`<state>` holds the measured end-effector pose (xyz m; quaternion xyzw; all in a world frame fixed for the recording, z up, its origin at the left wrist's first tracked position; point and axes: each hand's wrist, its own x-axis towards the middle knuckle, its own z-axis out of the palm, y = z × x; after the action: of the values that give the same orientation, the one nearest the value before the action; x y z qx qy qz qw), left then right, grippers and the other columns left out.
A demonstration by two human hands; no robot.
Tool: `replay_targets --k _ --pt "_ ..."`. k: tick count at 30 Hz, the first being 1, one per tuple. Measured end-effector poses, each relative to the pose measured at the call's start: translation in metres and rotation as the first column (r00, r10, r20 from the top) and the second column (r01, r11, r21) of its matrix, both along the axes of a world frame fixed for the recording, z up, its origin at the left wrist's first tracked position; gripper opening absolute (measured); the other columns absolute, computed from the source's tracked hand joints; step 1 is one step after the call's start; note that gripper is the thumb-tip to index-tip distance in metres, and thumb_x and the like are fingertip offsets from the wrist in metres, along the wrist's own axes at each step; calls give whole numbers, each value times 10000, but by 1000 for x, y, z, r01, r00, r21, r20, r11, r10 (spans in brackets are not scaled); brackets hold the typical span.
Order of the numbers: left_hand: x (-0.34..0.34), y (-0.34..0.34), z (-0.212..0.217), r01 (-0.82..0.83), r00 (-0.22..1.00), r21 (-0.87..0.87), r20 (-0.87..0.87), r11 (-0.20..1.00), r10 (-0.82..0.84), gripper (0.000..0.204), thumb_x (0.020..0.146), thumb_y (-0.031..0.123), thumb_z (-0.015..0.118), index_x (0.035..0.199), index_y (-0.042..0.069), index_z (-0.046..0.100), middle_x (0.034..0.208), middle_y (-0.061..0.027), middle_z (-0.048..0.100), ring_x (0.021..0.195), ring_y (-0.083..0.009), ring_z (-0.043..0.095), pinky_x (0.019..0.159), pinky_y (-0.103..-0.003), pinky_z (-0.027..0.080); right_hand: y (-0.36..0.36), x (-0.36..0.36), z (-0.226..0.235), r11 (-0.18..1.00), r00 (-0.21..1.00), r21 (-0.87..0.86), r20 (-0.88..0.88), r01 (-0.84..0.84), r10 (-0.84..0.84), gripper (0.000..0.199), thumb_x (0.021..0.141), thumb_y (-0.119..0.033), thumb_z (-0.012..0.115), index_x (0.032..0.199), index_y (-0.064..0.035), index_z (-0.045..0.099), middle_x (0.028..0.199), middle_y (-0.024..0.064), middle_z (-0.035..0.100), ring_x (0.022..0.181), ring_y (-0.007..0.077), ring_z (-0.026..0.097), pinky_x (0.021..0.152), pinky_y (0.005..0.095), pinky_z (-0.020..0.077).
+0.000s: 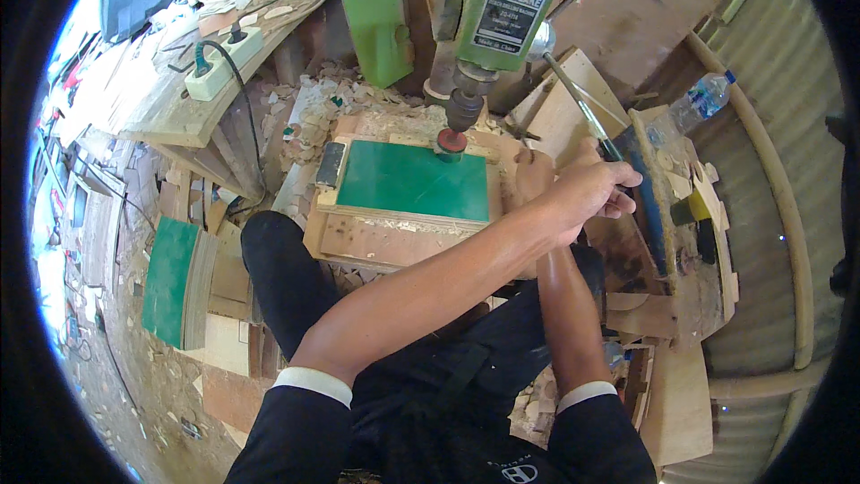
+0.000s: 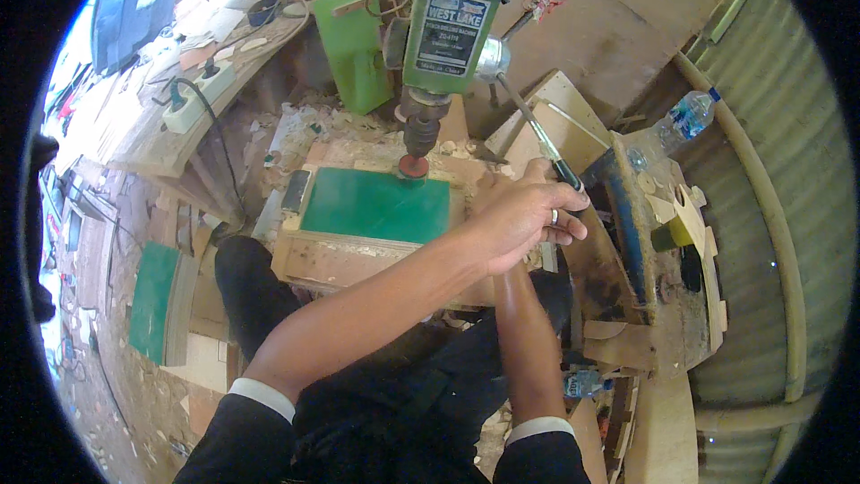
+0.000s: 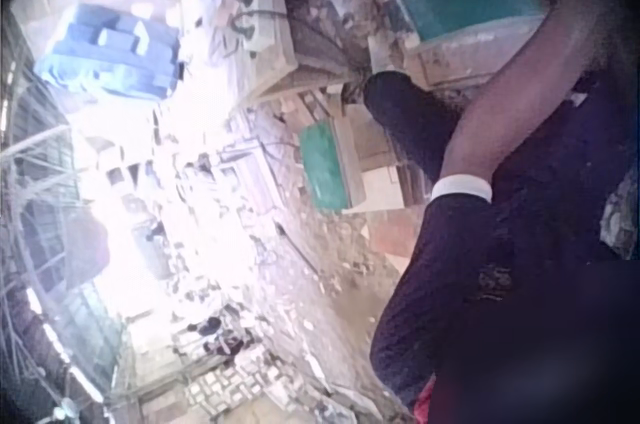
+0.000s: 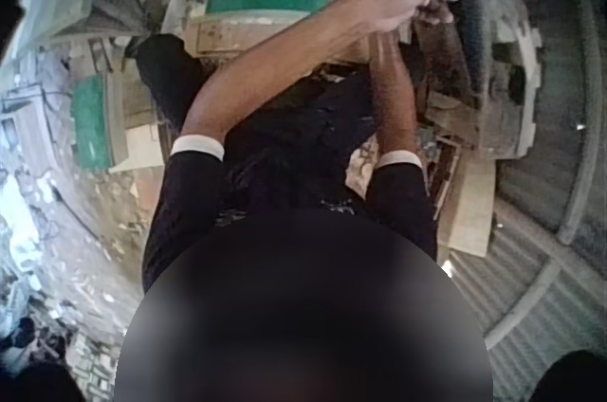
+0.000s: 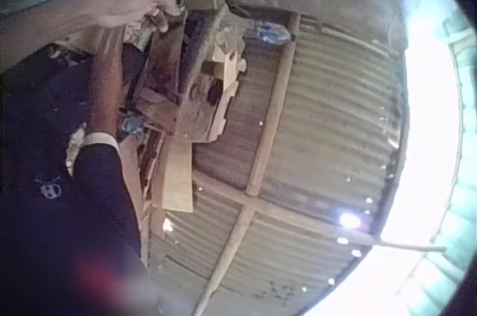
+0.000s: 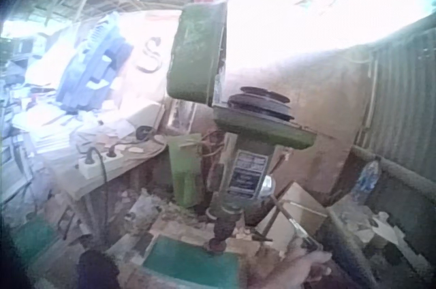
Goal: The person sits cross-legged on the floor and uses a drill press to drill holes into small rectangular pieces of wood. They repeatedly position each piece under the drill bit, lower the drill to bore a hole, then lift the drill and set the piece aside before repeating the process with another piece.
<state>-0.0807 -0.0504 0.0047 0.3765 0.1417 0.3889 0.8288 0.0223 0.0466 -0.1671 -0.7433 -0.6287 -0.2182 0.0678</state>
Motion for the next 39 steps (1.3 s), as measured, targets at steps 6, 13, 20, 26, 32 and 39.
replay_targets --k 6,13,20,26,32,39 --pt "3 -1 3 -17 1000 -31 8 999 17 451 890 161 703 1185 74 374 1002 -80 642 717 -166 677 680 -339 544 -17 -38 33 887 974 -447 -126 114 -189 274 1050 -127 472 1170 -54 708 1142 102 746 1109 252 686 854 417 566" --pt "-1 1 3 -16 1000 -23 -23 1000 16 440 887 168 705 1170 91 378 991 -69 634 701 -162 667 678 -336 540 -14 -21 18 929 971 -324 210 181 -116 276 1004 -231 566 988 -28 753 908 174 763 833 330 756 678 462 601" --pt "4 0 0 5 999 -45 35 999 -4 453 889 173 704 1183 92 368 1014 -74 631 737 -160 670 692 -342 536 -18 -32 7 953 996 -304 92 17 11 246 998 -199 558 1063 -49 741 962 178 761 874 310 764 730 455 606" --pt "6 1 1 11 999 -43 31 999 -10 453 891 177 702 1184 90 367 1017 -77 632 743 -165 672 686 -336 535 -23 -37 21 946 1000 -323 -15 21 -28 227 931 -165 624 1076 -27 729 983 185 747 889 343 752 760 486 600" --pt "0 -1 2 7 1000 -30 15 1000 -7 451 895 176 693 1208 91 379 1020 -75 632 741 -164 672 702 -335 532 -28 -36 26 958 960 -273 -280 -87 7 271 929 -206 628 1062 11 721 1030 250 736 945 409 737 796 553 582" --pt "3 2 0 20 999 -32 35 999 -18 446 898 174 684 1229 95 396 1015 -71 618 744 -168 671 709 -347 539 -20 -41 28 915 931 -400 -316 46 -184 337 993 -222 528 1221 10 619 1096 226 722 983 377 720 886 510 556"
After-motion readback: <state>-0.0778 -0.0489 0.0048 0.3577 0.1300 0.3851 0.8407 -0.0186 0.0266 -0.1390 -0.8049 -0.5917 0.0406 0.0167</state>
